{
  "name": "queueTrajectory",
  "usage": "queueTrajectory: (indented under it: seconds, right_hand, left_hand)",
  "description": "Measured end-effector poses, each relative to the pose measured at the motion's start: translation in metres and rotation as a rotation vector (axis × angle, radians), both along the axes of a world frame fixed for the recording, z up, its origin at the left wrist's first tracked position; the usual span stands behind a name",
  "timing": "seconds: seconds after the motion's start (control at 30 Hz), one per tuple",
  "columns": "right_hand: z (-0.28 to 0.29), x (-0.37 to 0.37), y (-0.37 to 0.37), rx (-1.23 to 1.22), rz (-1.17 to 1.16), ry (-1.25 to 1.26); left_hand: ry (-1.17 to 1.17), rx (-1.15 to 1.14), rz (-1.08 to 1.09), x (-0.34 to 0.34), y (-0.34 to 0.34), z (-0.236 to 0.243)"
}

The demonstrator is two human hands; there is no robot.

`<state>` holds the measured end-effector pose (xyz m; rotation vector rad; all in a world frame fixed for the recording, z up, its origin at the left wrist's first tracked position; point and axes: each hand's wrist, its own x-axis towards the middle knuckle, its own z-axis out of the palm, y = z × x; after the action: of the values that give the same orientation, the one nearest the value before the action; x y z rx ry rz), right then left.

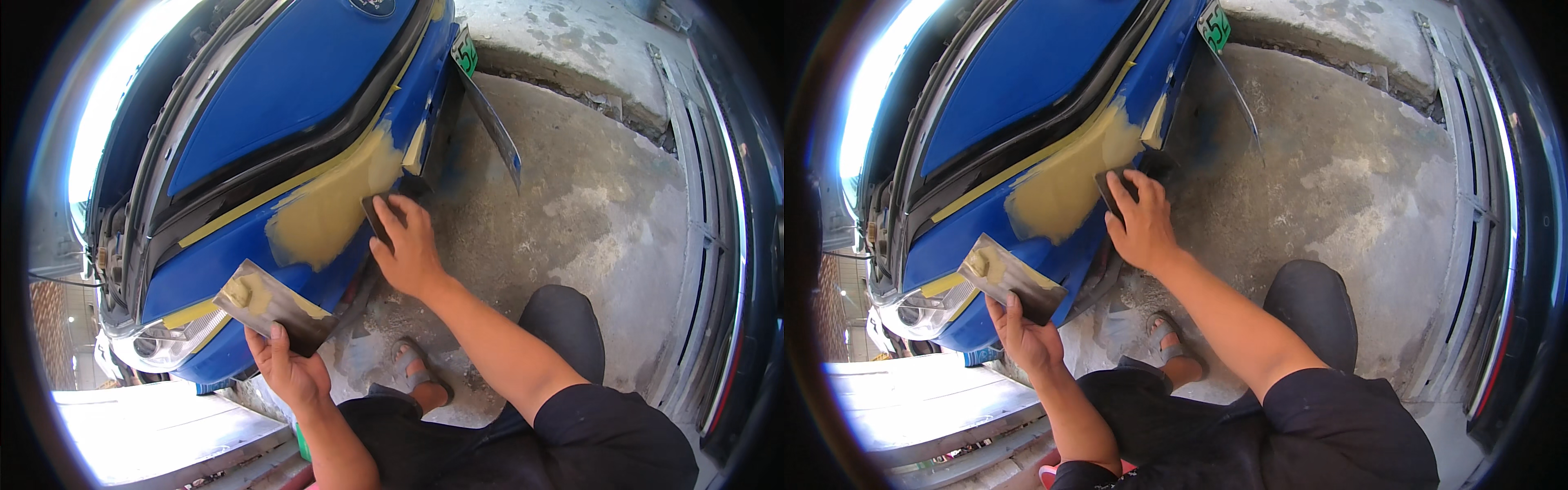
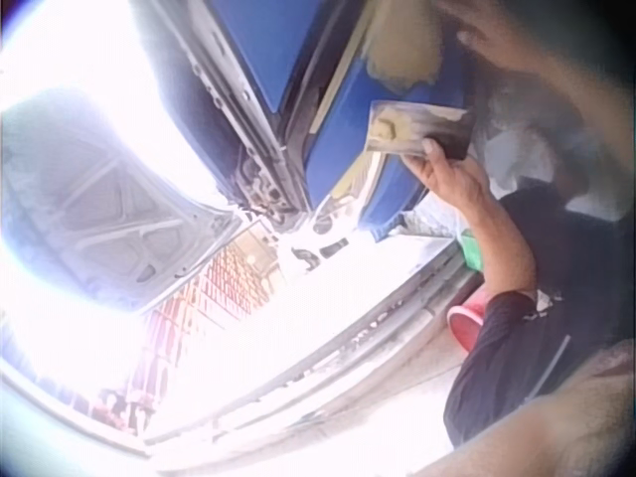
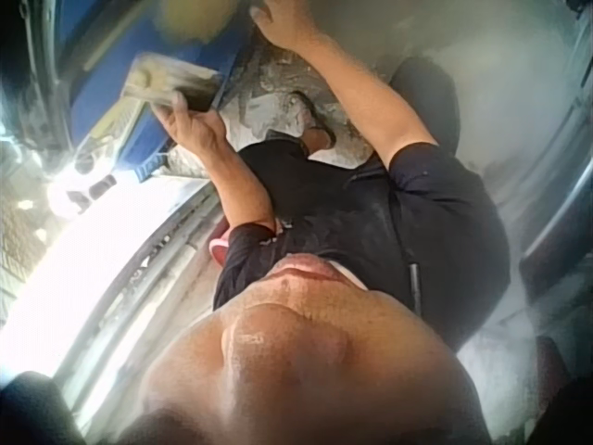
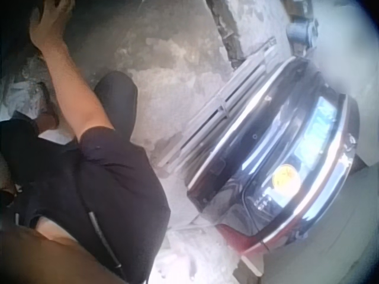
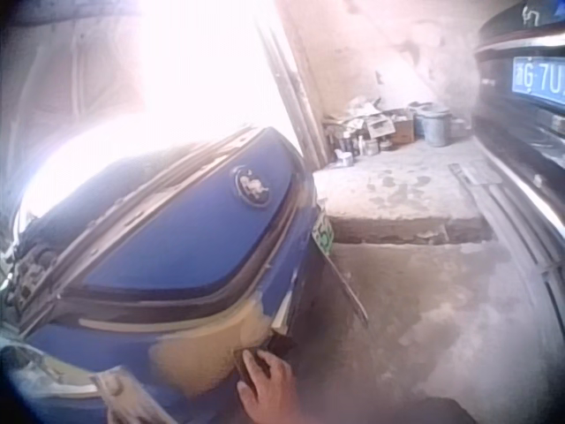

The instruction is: The person applies yellow putty to a blue car bumper and smooths it using a spreader and a sanding block.

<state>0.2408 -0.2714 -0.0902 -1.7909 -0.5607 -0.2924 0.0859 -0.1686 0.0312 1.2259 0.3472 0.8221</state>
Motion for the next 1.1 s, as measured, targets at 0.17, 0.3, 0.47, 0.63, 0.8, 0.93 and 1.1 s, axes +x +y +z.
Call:
queueTrajectory:
  seconds: [0.17, 0.3, 0.47, 0.63, 0.8, 0.93, 1.1]
  right_hand:
    - [-0.020, -0.030, 0.014, 0.021, 0.121, -0.030]
    - [-0.024, -0.041, -0.005, 0.072, 0.355, 0.144]
    - [0.041, -0.036, -0.053, 0.760, 1.012, 0.641]
    - [0.037, -0.021, -0.075, 0.122, 0.694, 0.066]
    - [0.057, -0.017, -0.079, 0.027, 0.453, -0.086]
    - [0.073, -0.024, -0.072, -0.095, 0.410, -0.296]
    - [0.034, -0.032, -0.072, -0.166, 0.436, -0.269]
  left_hand:
    - [0.041, -0.013, -0.007, 0.006, -0.003, -0.001]
    - [0.057, -0.058, -0.035, 0.012, -0.006, -0.002]
    - [0.072, -0.110, -0.072, 0.017, -0.013, -0.001]
    - [0.024, -0.069, -0.036, 0.025, -0.018, 0.002]
    - [0.018, 0.025, 0.026, 0.029, -0.029, 0.002]
    - [0.037, 0.106, 0.048, 0.030, -0.034, -0.002]
    - [0.078, 0.326, 0.179, 0.025, -0.017, -0.011]
